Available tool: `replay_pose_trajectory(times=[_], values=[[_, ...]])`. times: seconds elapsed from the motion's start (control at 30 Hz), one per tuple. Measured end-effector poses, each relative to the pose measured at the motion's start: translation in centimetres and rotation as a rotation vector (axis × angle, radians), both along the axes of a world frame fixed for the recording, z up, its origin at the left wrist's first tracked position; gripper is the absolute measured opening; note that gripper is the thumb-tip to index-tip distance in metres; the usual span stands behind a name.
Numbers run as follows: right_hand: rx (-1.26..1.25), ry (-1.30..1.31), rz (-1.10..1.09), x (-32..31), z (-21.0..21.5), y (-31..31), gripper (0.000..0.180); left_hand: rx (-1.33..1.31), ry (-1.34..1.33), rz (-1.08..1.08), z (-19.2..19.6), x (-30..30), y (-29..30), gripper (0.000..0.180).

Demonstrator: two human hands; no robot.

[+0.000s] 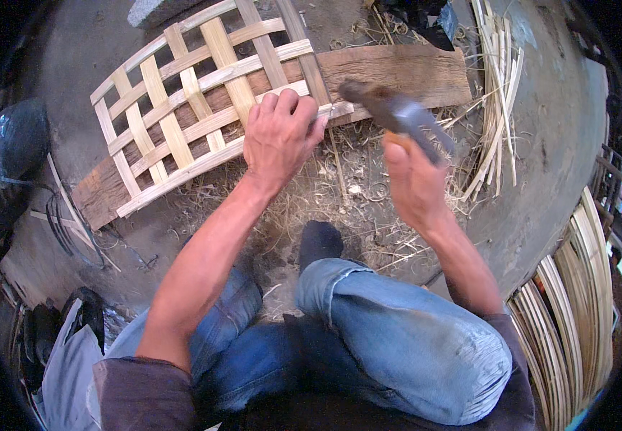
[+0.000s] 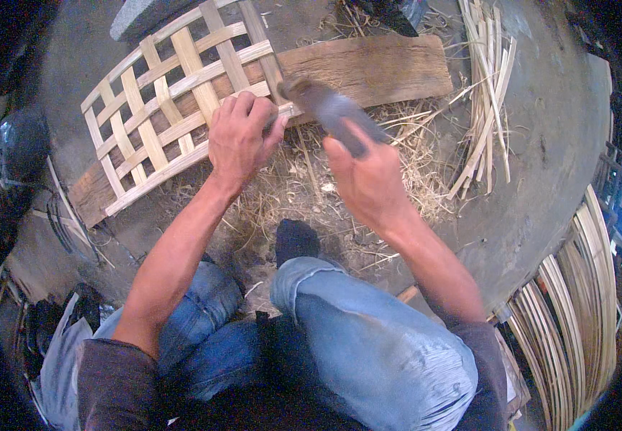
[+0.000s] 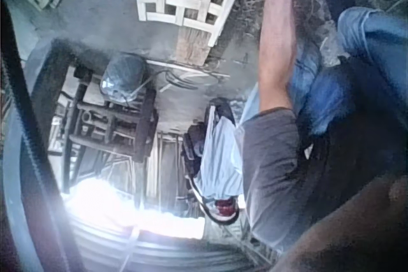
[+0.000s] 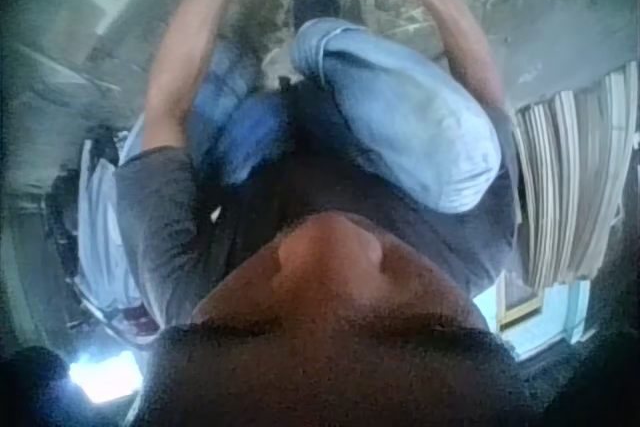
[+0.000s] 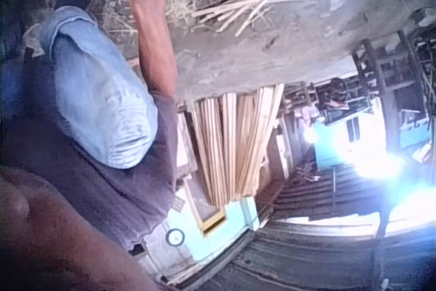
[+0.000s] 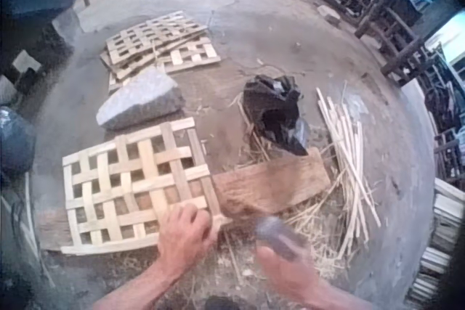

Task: The person assembles a wooden lattice by placing thin wooden strips across a woven grid and securing them with nails using a hammer. The person repeatedly positions strips, hammers nails, and adjusts the lattice on a wooden board.

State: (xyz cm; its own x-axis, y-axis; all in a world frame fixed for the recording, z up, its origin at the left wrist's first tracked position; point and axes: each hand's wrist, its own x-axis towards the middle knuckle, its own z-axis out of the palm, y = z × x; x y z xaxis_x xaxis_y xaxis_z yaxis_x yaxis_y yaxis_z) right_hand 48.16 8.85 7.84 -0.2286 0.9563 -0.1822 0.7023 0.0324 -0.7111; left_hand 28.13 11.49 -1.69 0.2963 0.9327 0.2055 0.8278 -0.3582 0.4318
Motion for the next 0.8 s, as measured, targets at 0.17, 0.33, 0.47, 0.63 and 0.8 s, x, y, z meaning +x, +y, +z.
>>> replay_pose_trajectory(times=[0.17,0.33,0.47,0.63,0.8], values=[[-0.113,-0.031,-0.070,0.6,1.4,1.4,0.041,0.003,-0.004,-0.007,-0.1,-0.1,-0.1,0.025],[-0.173,-0.130,0.012,0.5,-1.4,0.9,0.029,-0.009,-0.008,-0.006,0.0,0.1,-0.1,0.025],[-0.072,-0.075,-0.065,0.1,1.8,1.3,0.027,0.007,-0.016,-0.022,-0.1,-0.1,0.1,0.025],[-0.120,-0.116,-0.019,-0.3,-0.9,0.5,0.023,-0.024,-0.001,-0.012,0.0,-0.1,0.1,0.025],[0.181,0.015,0.025,0.0,-0.6,-0.3,0.021,-0.016,-0.003,-0.007,0.0,-0.2,0.1,0.025]])
